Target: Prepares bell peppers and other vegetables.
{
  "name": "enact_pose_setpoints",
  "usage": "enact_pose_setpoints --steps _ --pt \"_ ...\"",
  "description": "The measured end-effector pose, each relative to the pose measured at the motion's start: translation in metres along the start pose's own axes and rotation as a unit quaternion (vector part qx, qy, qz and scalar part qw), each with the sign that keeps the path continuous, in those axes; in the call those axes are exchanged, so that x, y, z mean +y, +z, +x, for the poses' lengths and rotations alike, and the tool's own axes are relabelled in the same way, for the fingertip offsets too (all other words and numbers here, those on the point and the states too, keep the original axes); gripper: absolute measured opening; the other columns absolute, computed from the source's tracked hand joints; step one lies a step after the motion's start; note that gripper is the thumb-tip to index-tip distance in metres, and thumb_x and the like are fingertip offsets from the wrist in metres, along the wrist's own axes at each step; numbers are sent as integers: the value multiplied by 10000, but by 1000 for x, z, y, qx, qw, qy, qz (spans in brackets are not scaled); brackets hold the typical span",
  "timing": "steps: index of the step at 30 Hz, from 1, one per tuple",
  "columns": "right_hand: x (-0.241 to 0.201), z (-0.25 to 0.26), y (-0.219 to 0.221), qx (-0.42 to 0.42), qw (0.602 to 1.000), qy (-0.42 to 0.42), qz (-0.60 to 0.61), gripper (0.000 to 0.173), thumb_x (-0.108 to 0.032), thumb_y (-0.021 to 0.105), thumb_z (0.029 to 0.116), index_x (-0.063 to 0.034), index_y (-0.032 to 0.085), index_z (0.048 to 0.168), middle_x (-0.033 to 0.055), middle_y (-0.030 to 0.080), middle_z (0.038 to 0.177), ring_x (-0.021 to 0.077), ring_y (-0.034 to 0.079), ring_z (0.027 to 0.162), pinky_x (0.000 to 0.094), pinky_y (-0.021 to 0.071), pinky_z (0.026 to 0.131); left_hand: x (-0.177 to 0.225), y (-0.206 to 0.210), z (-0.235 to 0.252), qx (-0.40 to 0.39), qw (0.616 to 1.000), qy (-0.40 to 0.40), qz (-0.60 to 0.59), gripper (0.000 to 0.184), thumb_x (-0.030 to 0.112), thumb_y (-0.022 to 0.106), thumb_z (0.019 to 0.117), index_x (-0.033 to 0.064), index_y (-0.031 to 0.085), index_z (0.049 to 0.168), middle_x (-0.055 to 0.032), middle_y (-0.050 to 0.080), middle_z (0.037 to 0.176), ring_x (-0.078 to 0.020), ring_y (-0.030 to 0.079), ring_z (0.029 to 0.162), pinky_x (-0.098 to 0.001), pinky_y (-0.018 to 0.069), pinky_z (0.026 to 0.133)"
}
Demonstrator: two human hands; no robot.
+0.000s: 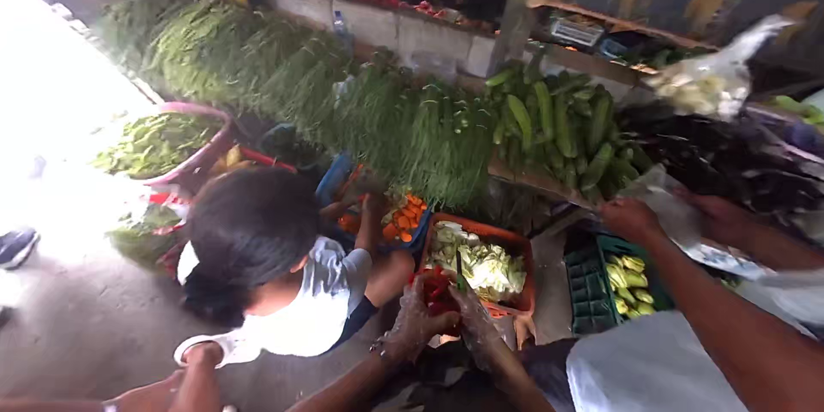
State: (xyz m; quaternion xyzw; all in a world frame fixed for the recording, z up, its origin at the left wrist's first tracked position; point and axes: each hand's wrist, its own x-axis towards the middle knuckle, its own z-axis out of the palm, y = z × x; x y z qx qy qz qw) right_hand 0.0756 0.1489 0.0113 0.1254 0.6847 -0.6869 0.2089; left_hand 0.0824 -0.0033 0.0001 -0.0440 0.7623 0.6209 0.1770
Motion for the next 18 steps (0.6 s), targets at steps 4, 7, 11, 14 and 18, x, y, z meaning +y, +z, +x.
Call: enact_pose_setpoints --steps 4,7,11,14,18 --pt "0 9 -2 -26 1000 -8 9 379 -167 400 1095 -13 484 1431 122 674 1192 137 681 1016 341 591 879 4 6 -6 46 998 -16 -44 944 319 918 699 28 462 1472 -312 531 1375 -400 570 1246 -511 497 1050" --pt "8 16 -12 -66 997 -38 -18 406 -167 373 1089 -14 443 1458 100 662 1226 118 679 1041 326 591 901 5 13 -9 78 994 -1 -74 921 270 933 679 24 500 1453 -351 466 1424 -460 515 1282 -562 463 1065" --pt "7 25 -31 -98 992 -58 -58 454 -181 367 1083 6 371 1497 94 637 1264 88 662 1068 298 575 934 4 27 -6 118 987 59 -93 874 225 940 667 -1 541 1411 -368 476 1406 -475 524 1266 -571 464 1057" --pt "-14 20 -19 -112 985 -110 -75 446 -134 333 1063 40 332 1474 44 615 1225 2 644 1027 219 567 900 10 27 -7 149 979 93 -102 852 188 932 665 -29 552 1396 -384 489 1382 -502 517 1260 -590 449 1056" --pt "-141 -57 58 -149 976 -80 -135 383 100 321 1006 307 254 1321 259 544 1152 -13 559 1053 91 426 911 20 16 -17 187 971 129 -70 820 183 949 641 -23 597 1353 -397 506 1341 -511 541 1220 -581 476 1018"
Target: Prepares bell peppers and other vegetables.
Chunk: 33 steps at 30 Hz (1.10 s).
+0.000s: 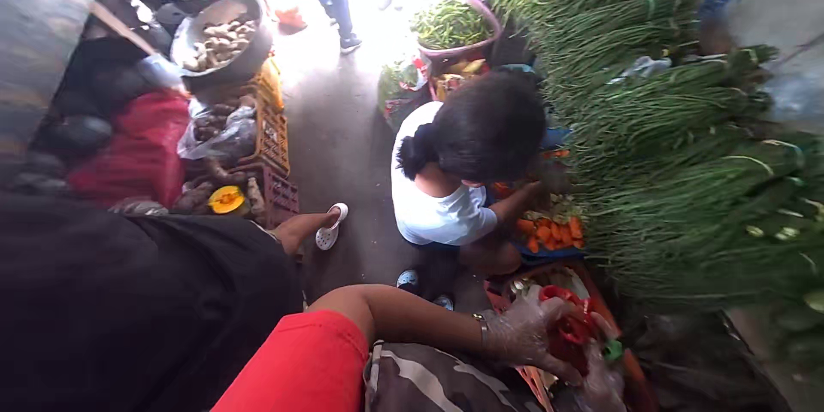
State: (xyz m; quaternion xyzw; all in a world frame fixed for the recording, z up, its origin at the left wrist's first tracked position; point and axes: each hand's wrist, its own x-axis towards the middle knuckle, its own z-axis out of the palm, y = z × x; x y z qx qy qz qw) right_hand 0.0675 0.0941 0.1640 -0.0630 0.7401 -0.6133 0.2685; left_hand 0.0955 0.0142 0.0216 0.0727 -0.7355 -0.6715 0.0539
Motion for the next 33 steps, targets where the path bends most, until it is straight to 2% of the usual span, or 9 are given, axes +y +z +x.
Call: enact_pose_setpoints --steps 2,6,9,12,14,19,25,28,33 --pt "-120 -16 46 -1 976 193 -102 376 154 340 971 319 316 1308 279 556 1188 -57 530 1031 44 367 915 16 -17 -3 0 999 28 26 777 192 949 653 -3 622 1331 -393 502 1353 -509 555 1205 -580 495 989" --pt "-157 -35 88 -69 973 114 -188 369 143 371 976 332 358 1293 359 543 1246 15 541 1140 45 352 963 29 -60 -14 105 977 178 46 690 172 946 627 -43 674 1223 -381 575 1259 -486 605 1105 -558 521 920" --pt "-108 -9 95 -143 973 35 -176 402 111 411 993 283 338 1350 253 545 1292 -43 520 1170 71 372 1015 29 -103 -32 216 943 247 62 692 191 940 639 -79 633 1197 -350 607 1213 -402 613 1124 -461 500 995" --pt "25 69 112 -212 933 -288 -34 450 -49 480 973 237 407 1313 172 575 1305 -3 549 1235 167 453 1071 27 -153 -55 303 912 264 81 755 190 922 681 -106 533 1257 -298 620 1219 -259 609 1179 -331 449 1070" --pt "29 91 154 -274 902 -329 -53 473 -111 491 992 213 435 1333 153 584 1332 -19 529 1257 167 431 1089 20 -187 -70 359 893 253 95 803 200 920 687 -136 503 1286 -273 637 1216 -190 615 1183 -282 448 1069" --pt "24 110 279 -372 883 -281 -60 467 -50 470 966 229 418 1337 212 568 1315 -5 540 1224 137 437 1042 -14 -271 -105 476 857 177 84 858 269 913 673 -154 503 1297 -316 594 1267 -234 593 1212 -318 437 1079" --pt "42 145 429 -400 896 -164 -102 432 -51 465 993 158 449 1371 194 584 1323 45 580 1188 193 484 1010 -67 -399 -130 494 866 74 -18 873 174 905 650 -159 472 1330 -319 561 1322 -241 585 1222 -327 465 1057" --pt "42 164 500 -425 894 -115 -81 425 -50 437 1009 130 460 1394 195 575 1363 85 573 1231 243 482 1049 -77 -471 -139 485 874 2 -23 895 228 909 663 -136 468 1351 -273 578 1321 -201 602 1203 -325 495 1036" --pt "23 187 593 -423 902 -77 -34 417 4 437 987 151 473 1375 218 566 1373 99 555 1253 239 452 1070 -93 -573 -145 455 890 -9 2 944 322 898 683 -141 412 1347 -176 596 1281 -53 595 1170 -221 499 1014"
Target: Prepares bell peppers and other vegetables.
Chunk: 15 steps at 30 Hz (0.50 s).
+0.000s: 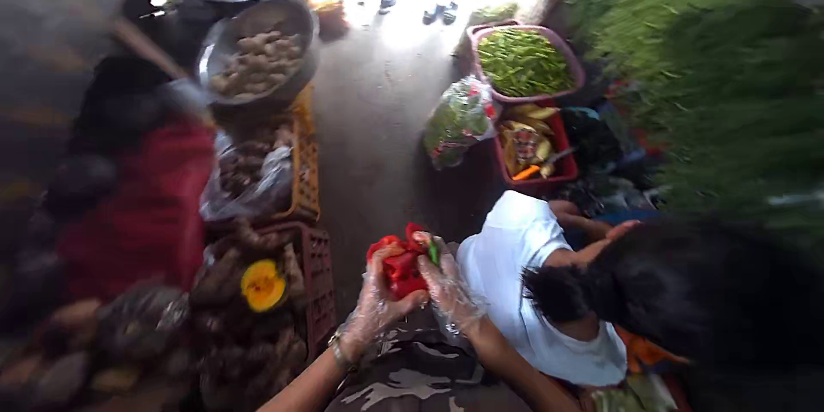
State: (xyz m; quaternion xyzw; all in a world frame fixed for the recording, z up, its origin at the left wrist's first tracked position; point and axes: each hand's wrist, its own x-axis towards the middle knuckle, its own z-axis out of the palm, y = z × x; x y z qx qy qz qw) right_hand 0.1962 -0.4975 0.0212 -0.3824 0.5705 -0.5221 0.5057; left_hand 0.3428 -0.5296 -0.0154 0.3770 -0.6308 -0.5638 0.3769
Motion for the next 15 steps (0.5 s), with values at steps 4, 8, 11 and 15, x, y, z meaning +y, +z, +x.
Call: enact_pose_setpoints --steps 4,8,11,15 --pt "-5 49 -7 30 999 32 25 416 4 432 998 133 466 1392 214 564 1373 101 547 1255 236 443 1070 -12 -6 57 -33 999 -15 -12 954 347 905 675 -133 403 1330 -138 589 1276 -29 581 1176 -207 493 1018" --pt "-2 93 -38 86 993 40 70 401 -6 432 1010 111 471 1391 179 567 1356 75 550 1227 219 455 1042 -19 14 121 -80 996 -39 -5 965 361 914 653 -111 411 1329 -124 593 1263 -31 589 1157 -206 503 1004" --pt "5 133 -70 131 985 6 108 387 -1 433 1003 116 483 1369 168 578 1325 60 558 1193 206 462 1021 -26 36 179 -126 992 -22 16 952 354 903 663 -122 414 1327 -127 604 1249 -22 595 1148 -191 500 998" --pt "5 191 -123 167 977 -27 130 396 -11 440 1001 112 483 1375 178 590 1300 74 582 1141 223 482 986 -30 73 263 -171 984 -16 48 965 318 894 650 -133 397 1343 -149 596 1249 -29 602 1124 -194 510 971"
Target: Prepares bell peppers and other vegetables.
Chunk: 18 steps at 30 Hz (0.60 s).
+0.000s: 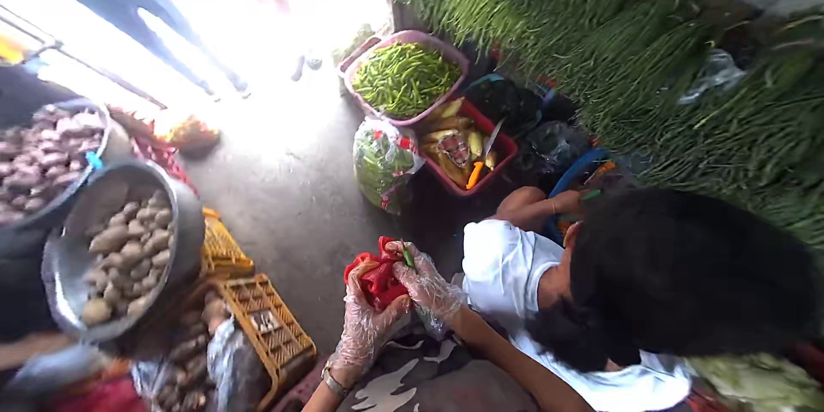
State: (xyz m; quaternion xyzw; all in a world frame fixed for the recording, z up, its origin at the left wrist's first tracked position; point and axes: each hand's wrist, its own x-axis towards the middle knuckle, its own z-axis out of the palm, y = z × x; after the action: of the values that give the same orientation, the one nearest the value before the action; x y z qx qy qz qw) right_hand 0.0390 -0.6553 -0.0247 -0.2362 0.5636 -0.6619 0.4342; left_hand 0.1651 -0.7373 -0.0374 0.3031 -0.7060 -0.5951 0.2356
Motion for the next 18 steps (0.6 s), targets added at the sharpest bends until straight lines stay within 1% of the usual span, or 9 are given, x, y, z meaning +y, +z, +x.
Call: enact_pose_setpoints --steps 2,4,6,9,11,14,18 --pt "-12 30 -13 22 999 -12 22 399 -19 438 1015 102 469 1393 178 582 1315 85 588 1142 233 489 985 15 5 44 -29 1000 -4 11 981 287 890 634 -133 380 1359 -141 606 1237 -12 618 1085 -185 527 937" --pt "-29 52 -29 56 998 -5 26 405 -33 434 1024 91 458 1408 182 575 1332 98 591 1141 246 494 981 25 15 82 -70 997 19 15 986 295 889 642 -150 373 1355 -143 604 1238 -1 610 1095 -171 515 949" --pt "-44 67 -46 95 995 4 27 415 -34 437 1028 85 451 1425 199 566 1355 119 591 1155 263 492 994 30 29 115 -106 993 42 10 980 301 897 648 -157 378 1341 -148 609 1232 -9 614 1099 -178 519 955" --pt "-58 79 -72 175 984 1 36 424 -35 450 1022 85 450 1429 204 560 1370 117 583 1176 259 484 1006 36 56 157 -182 982 51 -8 977 326 907 655 -138 387 1338 -135 618 1225 -26 628 1092 -200 536 949" --pt "-61 81 -86 244 969 -22 40 407 -24 449 1020 107 457 1406 201 563 1348 101 575 1166 239 479 997 37 76 181 -244 968 63 -7 955 324 899 670 -142 402 1339 -150 616 1232 -32 626 1092 -203 531 952" --pt "-58 88 -107 330 942 -32 49 408 -24 452 1021 116 456 1404 207 561 1362 116 567 1207 250 469 1035 33 106 218 -331 939 90 -8 928 312 892 691 -157 413 1333 -164 620 1235 -32 627 1092 -205 528 962" --pt "-58 109 -137 421 904 -22 78 406 -37 445 1028 90 464 1413 196 563 1362 119 569 1204 262 475 1033 29 148 268 -428 901 67 -2 934 272 893 688 -158 399 1354 -185 612 1253 -56 629 1109 -217 528 972"
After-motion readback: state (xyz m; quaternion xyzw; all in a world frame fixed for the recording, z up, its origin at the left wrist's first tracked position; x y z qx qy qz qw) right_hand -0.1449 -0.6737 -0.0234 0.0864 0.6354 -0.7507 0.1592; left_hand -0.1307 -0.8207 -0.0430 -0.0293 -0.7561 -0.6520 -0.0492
